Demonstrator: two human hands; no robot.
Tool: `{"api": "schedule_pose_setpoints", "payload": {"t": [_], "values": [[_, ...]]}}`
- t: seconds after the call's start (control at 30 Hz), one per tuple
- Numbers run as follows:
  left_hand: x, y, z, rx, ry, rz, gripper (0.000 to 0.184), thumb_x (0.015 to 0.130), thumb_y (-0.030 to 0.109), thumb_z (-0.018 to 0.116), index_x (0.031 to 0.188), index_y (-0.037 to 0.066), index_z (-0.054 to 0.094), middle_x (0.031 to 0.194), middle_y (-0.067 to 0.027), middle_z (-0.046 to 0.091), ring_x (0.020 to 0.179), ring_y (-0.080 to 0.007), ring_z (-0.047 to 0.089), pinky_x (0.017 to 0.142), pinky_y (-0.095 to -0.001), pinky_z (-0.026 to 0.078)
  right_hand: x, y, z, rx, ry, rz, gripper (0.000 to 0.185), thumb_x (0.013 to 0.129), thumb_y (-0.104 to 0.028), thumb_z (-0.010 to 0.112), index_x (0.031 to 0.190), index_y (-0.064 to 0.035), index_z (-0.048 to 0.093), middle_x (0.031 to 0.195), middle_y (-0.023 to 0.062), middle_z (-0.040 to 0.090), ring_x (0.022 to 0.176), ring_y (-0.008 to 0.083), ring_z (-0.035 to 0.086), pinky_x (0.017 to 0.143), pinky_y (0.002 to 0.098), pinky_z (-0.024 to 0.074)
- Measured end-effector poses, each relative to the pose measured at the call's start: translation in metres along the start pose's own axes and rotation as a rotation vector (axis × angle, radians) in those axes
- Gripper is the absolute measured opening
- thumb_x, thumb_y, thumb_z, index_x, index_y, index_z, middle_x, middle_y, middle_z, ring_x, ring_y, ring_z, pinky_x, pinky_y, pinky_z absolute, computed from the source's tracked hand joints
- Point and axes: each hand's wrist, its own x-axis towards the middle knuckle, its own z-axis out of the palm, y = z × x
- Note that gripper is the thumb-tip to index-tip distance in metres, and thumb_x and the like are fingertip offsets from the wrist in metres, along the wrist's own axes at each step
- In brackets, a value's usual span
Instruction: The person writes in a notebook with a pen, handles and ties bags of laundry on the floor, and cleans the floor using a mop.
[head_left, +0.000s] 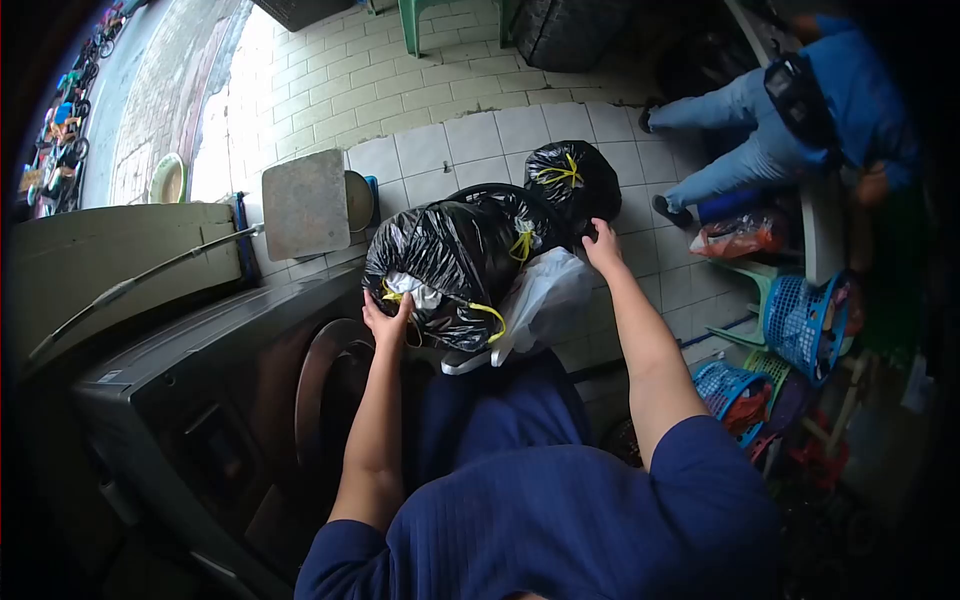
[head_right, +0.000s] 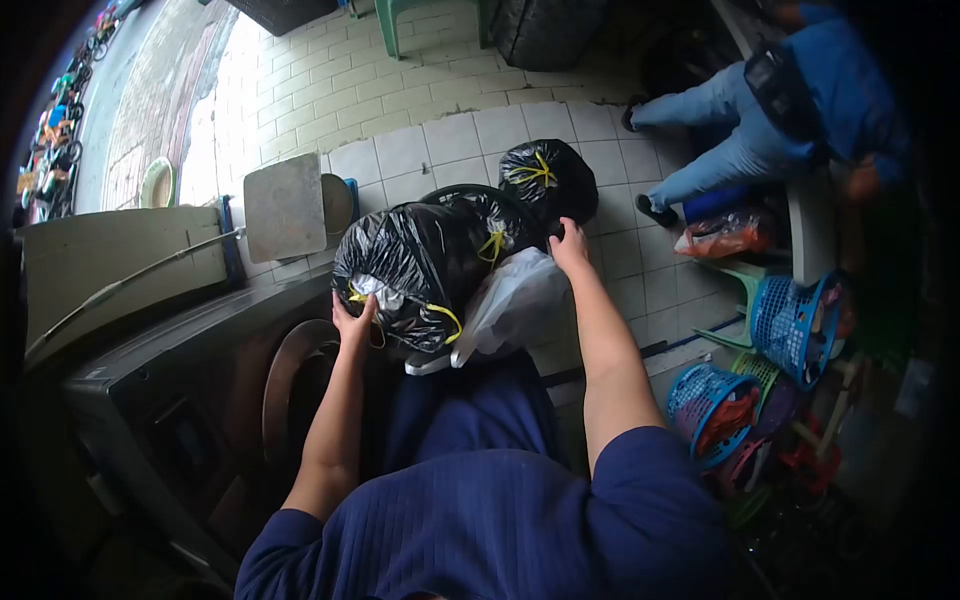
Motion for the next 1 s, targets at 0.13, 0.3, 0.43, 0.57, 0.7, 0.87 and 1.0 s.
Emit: {"api": "schedule_pose_setpoints", "payload": {"t": [0.13, 0.3, 0.43, 0.57, 0.7, 0.87, 1.0], "values": [[0.001, -0.004, 0.033, 0.245, 0.105, -0.003, 0.094, 0.058, 0.040, 0.068, 0.129, 0.013, 0.013, 0.127, -0.0252, 0.017, 0.118, -0.0359, 0.018, 0.097, -0.0436, 0.015, 0.094, -0.008, 0.022, -0.183, -0.015, -0.055, 0.054, 0.068, -0.016, 0.061, 0.115, -0.0100, 0.037, 0.112, 0.0168, 0.044, 0.102, 0.0330, 0.043, 0.087, 0.0370, 0.0362], [0.004, -0.024, 0.047, 0.289, 0.168, 0.045, 0.087, 0.062, 0.026, 0.067, 0.129, 0.010, 0.014, 0.128, -0.0222, 0.018, 0.118, -0.0343, 0.018, 0.097, -0.0431, 0.013, 0.164, -0.017, 0.046, -0.346, -0.064, -0.015, 0.052, 0.068, -0.019, 0.061, 0.115, -0.0148, 0.039, 0.119, 0.0106, 0.039, 0.109, 0.0292, 0.037, 0.087, 0.0391, 0.0353], [0.005, -0.025, 0.044, 0.259, 0.118, 0.036, 0.082, 0.064, 0.018, 0.064, 0.128, 0.008, 0.014, 0.127, -0.0192, 0.020, 0.119, -0.0318, 0.017, 0.096, -0.0419, 0.012, 0.193, -0.004, 0.066, -0.748, -0.217, -0.208, 0.030, 0.072, -0.020, 0.057, 0.100, -0.0129, 0.053, 0.125, 0.0059, 0.032, 0.115, 0.0245, 0.030, 0.086, 0.0425, 0.0339], [0.004, -0.016, 0.036, 0.206, 0.010, 0.038, 0.078, 0.064, 0.011, 0.063, 0.127, 0.008, 0.017, 0.124, -0.0155, 0.025, 0.117, -0.0296, 0.022, 0.096, -0.0395, 0.013, 0.201, 0.017, 0.081, -0.382, -0.134, -0.241, 0.015, 0.076, -0.016, 0.049, 0.083, -0.0057, 0.057, 0.096, 0.0140, 0.049, 0.092, 0.0295, 0.047, 0.075, 0.0381, 0.0403], [0.015, -0.021, 0.019, 0.013, -0.098, 0.007, 0.047, 0.081, 0.027, 0.047, 0.119, 0.004, 0.033, 0.117, -0.0147, 0.033, 0.109, -0.0294, 0.034, 0.091, -0.0364, 0.026, 0.196, 0.053, 0.062, -0.129, -0.042, -0.260, 0.018, 0.078, -0.018, 0.049, 0.078, -0.0007, 0.056, 0.080, 0.0139, 0.051, 0.076, 0.0300, 0.051, 0.067, 0.0372, 0.0411], [0.035, -0.003, 0.023, 0.370, 0.092, 0.006, 0.049, 0.075, 0.027, 0.052, 0.116, 0.004, 0.038, 0.126, -0.0062, 0.025, 0.107, -0.0296, 0.029, 0.090, -0.0360, 0.027, 0.174, 0.062, 0.048, -0.070, 0.095, -0.547, 0.005, 0.069, -0.006, 0.055, 0.072, -0.0021, 0.056, 0.082, 0.0097, 0.053, 0.081, 0.0267, 0.049, 0.073, 0.0332, 0.0400], [0.043, -0.019, 0.036, 0.324, 0.173, 0.144, 0.055, 0.070, 0.020, 0.051, 0.120, 0.005, 0.033, 0.128, -0.0074, 0.027, 0.107, -0.0319, 0.029, 0.090, -0.0379, 0.024, 0.153, 0.070, 0.035, -0.300, -0.005, -0.553, 0.008, 0.071, -0.008, 0.051, 0.073, -0.0020, 0.055, 0.074, 0.0119, 0.054, 0.080, 0.0287, 0.049, 0.071, 0.0356, 0.0408]]}}
